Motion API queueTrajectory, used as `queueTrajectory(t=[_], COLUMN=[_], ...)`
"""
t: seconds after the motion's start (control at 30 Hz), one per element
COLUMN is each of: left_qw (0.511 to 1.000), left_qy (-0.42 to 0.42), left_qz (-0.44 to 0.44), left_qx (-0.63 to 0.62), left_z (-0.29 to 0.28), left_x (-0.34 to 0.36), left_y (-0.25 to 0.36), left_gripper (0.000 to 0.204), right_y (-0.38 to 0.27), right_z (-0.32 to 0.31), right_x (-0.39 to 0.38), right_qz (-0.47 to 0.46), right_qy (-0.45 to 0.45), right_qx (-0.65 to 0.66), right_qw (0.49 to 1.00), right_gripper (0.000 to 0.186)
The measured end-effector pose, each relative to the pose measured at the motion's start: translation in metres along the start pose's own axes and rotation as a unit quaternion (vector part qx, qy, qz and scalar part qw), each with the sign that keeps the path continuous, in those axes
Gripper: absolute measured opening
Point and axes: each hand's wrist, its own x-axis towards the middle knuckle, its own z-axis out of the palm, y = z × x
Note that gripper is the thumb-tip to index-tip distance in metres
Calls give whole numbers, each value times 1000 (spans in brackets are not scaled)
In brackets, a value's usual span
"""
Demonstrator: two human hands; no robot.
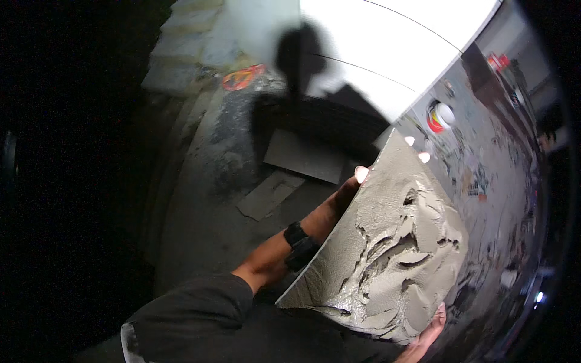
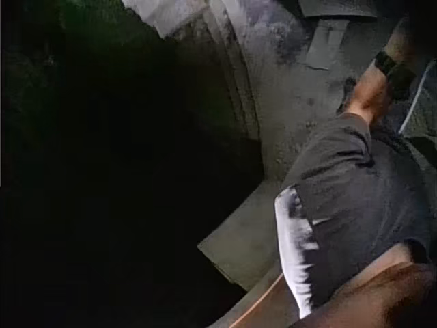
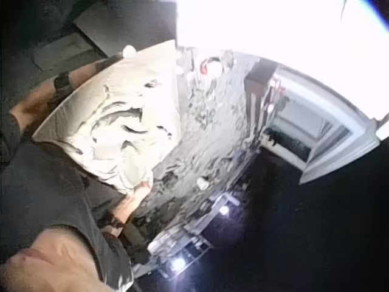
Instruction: The recorder is applying mortar and fixing tiles to a wall or column at a renovation site.
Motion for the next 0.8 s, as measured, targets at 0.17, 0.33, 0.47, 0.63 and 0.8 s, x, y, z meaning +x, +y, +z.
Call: queueTrajectory(t=[0.17, 0.33, 0.47, 0.63, 0.8], left_qw=[994, 985, 973, 943, 895], left_qy=[94, 149, 188, 232, 240], left_qz=[-43, -62, -62, -128, -186], left_qx=[18, 54, 116, 199, 328], left_z=[45, 93, 103, 107, 50], left_x=[-71, -122, -124, -112, -96], left_y=[43, 93, 106, 116, 223], left_gripper=[86, 80, 75, 69, 63], right_y=[-112, -212, -195, -200, -221], right_z=[11, 56, 112, 214, 382], right_x=[28, 43, 66, 111, 138], right_qz=[14, -124, -216, -284, -527], right_qy=[-37, -184, -199, -169, -240], right_qx=[-71, 40, 8, -59, -135], right_qw=[997, 974, 956, 942, 804], right_gripper=[40, 45, 39, 32, 20])
